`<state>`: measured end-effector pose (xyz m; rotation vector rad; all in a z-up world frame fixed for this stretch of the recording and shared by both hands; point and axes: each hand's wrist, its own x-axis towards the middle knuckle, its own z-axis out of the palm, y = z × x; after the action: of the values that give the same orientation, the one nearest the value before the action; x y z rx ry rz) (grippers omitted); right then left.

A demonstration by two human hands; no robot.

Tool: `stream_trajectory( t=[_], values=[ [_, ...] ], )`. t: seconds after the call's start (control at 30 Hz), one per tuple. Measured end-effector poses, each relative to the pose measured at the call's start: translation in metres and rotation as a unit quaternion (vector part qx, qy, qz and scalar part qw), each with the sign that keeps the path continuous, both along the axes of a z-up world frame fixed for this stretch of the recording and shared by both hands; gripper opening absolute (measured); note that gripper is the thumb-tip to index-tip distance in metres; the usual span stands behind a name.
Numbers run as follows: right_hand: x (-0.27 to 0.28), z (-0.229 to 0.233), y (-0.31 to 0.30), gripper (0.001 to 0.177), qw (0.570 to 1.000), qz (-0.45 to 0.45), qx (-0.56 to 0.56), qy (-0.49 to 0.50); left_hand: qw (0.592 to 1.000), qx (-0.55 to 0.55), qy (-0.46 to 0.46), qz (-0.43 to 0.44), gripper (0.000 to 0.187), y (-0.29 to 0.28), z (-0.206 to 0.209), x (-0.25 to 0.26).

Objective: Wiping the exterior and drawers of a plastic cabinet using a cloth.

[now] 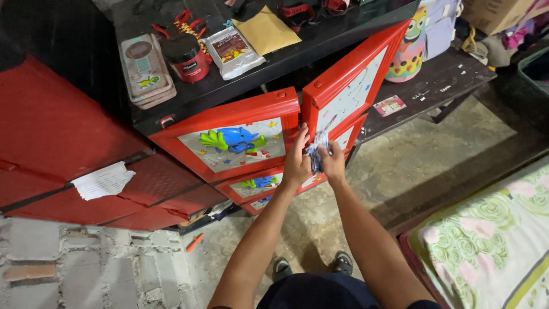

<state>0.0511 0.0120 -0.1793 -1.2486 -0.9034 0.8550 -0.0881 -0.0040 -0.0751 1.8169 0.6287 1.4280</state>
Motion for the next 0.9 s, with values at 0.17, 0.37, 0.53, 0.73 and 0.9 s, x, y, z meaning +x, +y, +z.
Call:
stream_trajectory(
  t=[0.17, 0.37, 0.53, 0.73, 0.9],
  values=[
    [-0.003, 0.095, 0.017, 0.023, 0.993, -0.064, 0.083, -0.048, 0.992, 0.026, 0.087, 0.087, 0.075, 0.000, 0.009, 0.002],
    [-0.010, 0.159, 0.018, 0.031, 0.962, -0.091, 0.225, -0.126, 0.936, 0.124, 0.222, 0.244, 0.067, 0.000, 0.020, 0.007],
    [-0.005, 0.096, 0.043, 0.031, 0.954, -0.056, 0.216, -0.201, 0.940, 0.118, 0.200, 0.251, 0.064, 0.022, 0.013, 0.010],
    [0.011, 0.072, 0.061, 0.033, 0.977, -0.015, 0.064, -0.202, 0.925, 0.134, 0.263, 0.240, 0.071, 0.036, 0.015, 0.010],
    [0.007, 0.131, 0.062, 0.031, 0.973, -0.033, 0.161, -0.161, 0.939, 0.036, 0.242, 0.240, 0.068, 0.032, 0.026, 0.010]
  ],
)
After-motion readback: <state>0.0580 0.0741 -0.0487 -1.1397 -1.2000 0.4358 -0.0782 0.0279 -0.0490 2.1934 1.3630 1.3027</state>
